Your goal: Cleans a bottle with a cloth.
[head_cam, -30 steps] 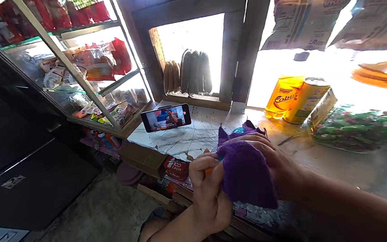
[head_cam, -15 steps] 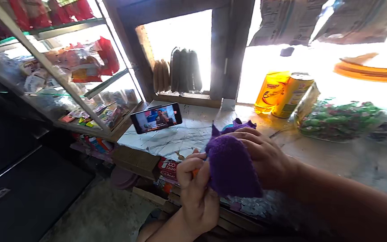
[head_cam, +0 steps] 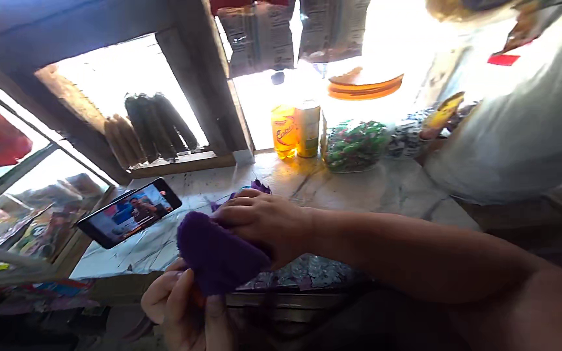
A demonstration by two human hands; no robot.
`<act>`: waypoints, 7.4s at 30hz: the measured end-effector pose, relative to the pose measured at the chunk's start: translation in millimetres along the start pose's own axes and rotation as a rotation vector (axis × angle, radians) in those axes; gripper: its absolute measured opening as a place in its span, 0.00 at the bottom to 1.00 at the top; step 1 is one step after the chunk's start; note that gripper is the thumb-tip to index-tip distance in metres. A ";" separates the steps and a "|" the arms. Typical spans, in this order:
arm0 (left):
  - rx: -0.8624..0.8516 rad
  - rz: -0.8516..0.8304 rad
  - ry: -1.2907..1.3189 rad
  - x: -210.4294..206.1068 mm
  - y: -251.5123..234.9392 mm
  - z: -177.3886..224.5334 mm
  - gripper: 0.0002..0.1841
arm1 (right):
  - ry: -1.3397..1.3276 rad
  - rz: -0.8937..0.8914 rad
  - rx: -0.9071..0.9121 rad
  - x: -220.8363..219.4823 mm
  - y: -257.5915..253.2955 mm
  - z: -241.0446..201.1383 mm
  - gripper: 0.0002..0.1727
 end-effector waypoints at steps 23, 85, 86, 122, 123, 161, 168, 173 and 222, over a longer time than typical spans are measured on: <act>-0.233 -0.036 -0.007 -3.1 1.0 -0.7 0.24 | -0.090 -0.179 -0.171 3.3 11.6 22.0 0.42; 0.316 -0.079 0.140 -8.3 2.6 -22.7 0.37 | -0.029 -0.037 -0.746 14.6 21.8 48.8 0.27; 0.306 -0.083 0.120 -8.1 2.7 -22.4 0.37 | -0.036 -0.017 -0.747 16.4 19.5 48.6 0.24; 0.253 -0.021 0.087 0.1 -2.1 -25.5 0.32 | -0.285 -0.039 -0.819 13.6 17.2 41.6 0.13; 0.229 -0.029 0.081 -0.6 -1.5 -26.3 0.32 | -0.326 -0.031 -0.770 12.6 18.3 40.3 0.13; 0.244 0.015 0.062 0.4 -3.6 -26.6 0.31 | -0.213 -0.201 -0.948 12.0 24.9 33.3 0.35; 0.266 0.025 0.071 1.4 -3.2 -27.3 0.32 | -0.182 -0.178 -0.860 10.9 23.3 27.0 0.29; 0.205 0.003 0.024 0.9 -2.2 -24.1 0.32 | -0.321 -0.077 -0.509 7.6 26.3 20.6 0.20; 0.066 -0.062 -0.045 1.9 -7.1 -19.3 0.27 | -0.151 -0.060 -0.671 11.9 15.2 27.1 0.21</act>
Point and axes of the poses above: each hand's wrist, its own y-axis away from the middle knuckle, its own x-axis out of the back of the hand, z = x × y, the point moved 2 cm from there along -y, towards the middle knuckle, and after that the axes turned 6 degrees about z, right-handed, at the moved point
